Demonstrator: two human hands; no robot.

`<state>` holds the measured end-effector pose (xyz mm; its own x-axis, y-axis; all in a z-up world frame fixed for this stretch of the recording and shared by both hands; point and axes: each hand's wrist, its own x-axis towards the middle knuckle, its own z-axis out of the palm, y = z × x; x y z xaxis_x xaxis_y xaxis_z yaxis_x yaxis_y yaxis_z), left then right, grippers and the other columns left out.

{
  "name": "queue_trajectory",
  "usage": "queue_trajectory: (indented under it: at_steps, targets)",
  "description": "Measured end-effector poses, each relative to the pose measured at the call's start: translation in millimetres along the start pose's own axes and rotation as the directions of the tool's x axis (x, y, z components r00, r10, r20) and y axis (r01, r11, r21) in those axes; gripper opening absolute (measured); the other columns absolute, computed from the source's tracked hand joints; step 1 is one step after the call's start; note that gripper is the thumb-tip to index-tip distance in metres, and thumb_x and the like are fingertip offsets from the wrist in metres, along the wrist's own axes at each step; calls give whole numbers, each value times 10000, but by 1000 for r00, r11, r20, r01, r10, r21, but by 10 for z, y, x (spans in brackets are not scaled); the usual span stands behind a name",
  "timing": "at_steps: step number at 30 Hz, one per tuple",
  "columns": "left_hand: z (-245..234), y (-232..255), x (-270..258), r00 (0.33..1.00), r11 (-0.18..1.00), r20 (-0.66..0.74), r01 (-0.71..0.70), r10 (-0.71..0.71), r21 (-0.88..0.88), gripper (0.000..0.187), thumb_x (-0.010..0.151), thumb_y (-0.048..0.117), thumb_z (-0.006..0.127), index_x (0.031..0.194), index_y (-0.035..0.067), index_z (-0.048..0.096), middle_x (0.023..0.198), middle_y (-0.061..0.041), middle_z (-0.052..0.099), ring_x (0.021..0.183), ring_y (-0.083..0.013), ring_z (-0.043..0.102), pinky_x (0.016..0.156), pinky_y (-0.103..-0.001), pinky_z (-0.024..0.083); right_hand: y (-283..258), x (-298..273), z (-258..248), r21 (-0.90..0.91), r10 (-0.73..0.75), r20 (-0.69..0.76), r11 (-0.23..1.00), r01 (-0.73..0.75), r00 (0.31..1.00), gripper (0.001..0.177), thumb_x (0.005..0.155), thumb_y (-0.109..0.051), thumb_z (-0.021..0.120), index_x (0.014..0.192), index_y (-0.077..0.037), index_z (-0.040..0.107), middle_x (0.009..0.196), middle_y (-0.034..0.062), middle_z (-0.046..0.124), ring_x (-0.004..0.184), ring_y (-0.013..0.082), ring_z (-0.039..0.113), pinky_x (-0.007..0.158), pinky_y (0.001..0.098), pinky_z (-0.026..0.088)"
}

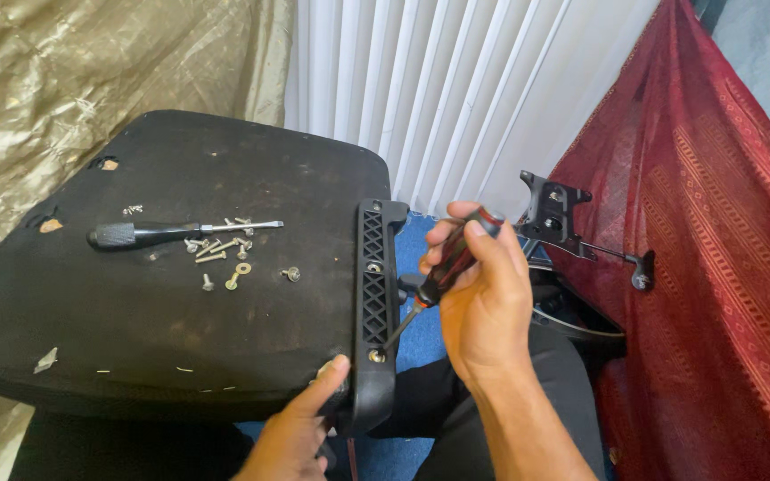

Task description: The person assembles a black plastic chair base by inserting screws and washers into pre-drilled holes and tightening them with a screwdriver. The person works on the floor, using both hands to align and secure the components.

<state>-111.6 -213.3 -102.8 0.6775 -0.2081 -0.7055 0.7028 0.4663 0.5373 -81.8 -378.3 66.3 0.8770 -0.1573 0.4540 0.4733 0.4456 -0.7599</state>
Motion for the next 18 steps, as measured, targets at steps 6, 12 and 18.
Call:
queue_trajectory:
  at_steps: [6,12,18]
  targets:
    - [253,-41,-219,870,909,-288,-337,400,244,885,610,325,946,1392,70,619,1394,-107,657,1306,-172,584,1145,-342,391,76,-6,-15,12,-4,37,1000,4,999,252,1023,-198,525,1167,-3,593,947,121,655,818,197,618,774,363,513]
    - [411,-42,-370,894,960,-367,-279,257,-7,823,521,238,944,1274,5,707,1290,-148,762,1163,-224,709,1023,-375,523,54,-26,-64,6,-17,47,1000,17,999,254,1023,-201,527,1169,-5,597,949,123,653,820,193,609,784,360,512]
    - [424,-86,-444,851,904,-338,-428,403,-1,806,547,321,927,1276,58,703,1301,-75,731,1185,-189,653,1031,-342,454,38,-82,-95,43,-35,42,999,33,998,231,1023,-196,527,1165,-23,586,967,119,648,841,187,604,795,363,513]
